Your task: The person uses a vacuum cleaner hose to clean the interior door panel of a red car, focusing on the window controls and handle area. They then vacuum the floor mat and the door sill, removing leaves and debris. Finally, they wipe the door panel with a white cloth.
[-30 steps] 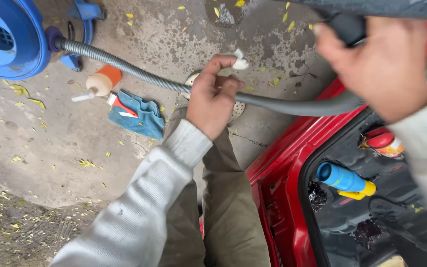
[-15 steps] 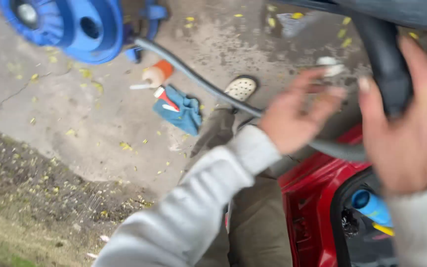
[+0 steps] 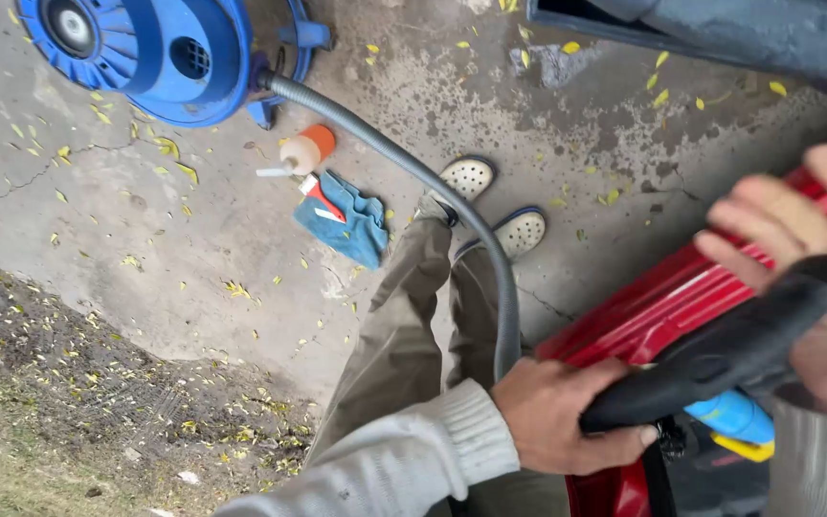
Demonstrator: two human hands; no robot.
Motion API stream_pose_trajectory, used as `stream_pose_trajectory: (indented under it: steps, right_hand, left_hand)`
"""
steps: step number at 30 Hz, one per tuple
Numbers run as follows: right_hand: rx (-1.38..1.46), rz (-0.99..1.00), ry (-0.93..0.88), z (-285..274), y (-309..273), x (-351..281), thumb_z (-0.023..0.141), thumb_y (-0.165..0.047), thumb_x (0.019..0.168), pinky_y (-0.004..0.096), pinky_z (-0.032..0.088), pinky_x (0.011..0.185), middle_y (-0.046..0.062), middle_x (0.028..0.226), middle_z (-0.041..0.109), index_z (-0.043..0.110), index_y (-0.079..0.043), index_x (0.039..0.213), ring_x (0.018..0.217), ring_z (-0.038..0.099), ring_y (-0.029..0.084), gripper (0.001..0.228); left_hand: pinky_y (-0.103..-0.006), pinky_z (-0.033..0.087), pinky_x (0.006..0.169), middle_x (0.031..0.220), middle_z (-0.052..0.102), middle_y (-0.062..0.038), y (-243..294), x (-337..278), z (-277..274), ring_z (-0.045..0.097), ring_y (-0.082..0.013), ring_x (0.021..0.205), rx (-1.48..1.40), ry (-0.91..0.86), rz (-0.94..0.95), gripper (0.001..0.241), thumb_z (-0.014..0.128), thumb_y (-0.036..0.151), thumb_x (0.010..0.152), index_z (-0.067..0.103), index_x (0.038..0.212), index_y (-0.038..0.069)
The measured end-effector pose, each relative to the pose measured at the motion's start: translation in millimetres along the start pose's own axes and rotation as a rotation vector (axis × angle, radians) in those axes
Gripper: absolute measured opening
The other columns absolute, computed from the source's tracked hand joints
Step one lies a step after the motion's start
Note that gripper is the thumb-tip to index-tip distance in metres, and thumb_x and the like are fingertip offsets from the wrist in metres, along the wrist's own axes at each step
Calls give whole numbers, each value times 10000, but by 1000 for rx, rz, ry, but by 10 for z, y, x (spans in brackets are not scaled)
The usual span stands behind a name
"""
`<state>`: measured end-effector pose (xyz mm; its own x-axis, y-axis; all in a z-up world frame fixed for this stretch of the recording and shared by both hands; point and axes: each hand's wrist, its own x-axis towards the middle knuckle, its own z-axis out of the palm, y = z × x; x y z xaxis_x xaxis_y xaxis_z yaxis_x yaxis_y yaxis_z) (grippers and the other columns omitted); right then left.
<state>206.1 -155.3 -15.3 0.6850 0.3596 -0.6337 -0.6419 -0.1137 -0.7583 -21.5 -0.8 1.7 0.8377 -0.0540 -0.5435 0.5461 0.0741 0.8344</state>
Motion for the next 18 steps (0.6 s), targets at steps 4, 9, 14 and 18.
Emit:
stream_pose_trajectory:
  steps: [4, 9, 14, 18]
  right_hand:
    - [-91, 169, -213, -70, -43, -9, 361, -387, 1087, 582, 451, 1099, 246, 1313, 612, 397, -44, 1558, 1204, 625, 370, 584]
    - [-160, 147, -149, -305, 49, 52, 336, -368, 1139, 573, 466, 1114, 230, 1285, 584, 348, -42, 1626, 1177, 609, 344, 585]
    - [26, 80, -66, -406, -113, -76, 446, -490, 1148, 553, 487, 1158, 259, 1212, 618, 425, -23, 1521, 1080, 664, 356, 598]
    - [224, 118, -46, -217, -161, -35, 498, -558, 1086, 552, 499, 1161, 255, 1259, 627, 523, -27, 1439, 1098, 668, 377, 638]
  left_hand:
    - [-418, 597, 654, 683, 682, -131, -20, -67, -96, 717, -327, 630, 46, -80, 59, 556, 637, 558, 946, 651, 1218, 73]
    - [-432, 582, 656, 822, 709, -163, 49, -127, -215, 707, -356, 696, -1, -109, 84, 624, 652, 462, 906, 560, 1361, 45]
    - [-349, 628, 826, 1187, 696, -101, -204, -63, -141, 756, -276, 962, -27, 50, 484, 455, 733, 199, 1002, 509, 1387, 106]
    - [-347, 607, 691, 1046, 686, -61, 52, 258, -564, 736, -243, 806, 149, -23, 485, 469, 798, 179, 937, 599, 1360, 144]
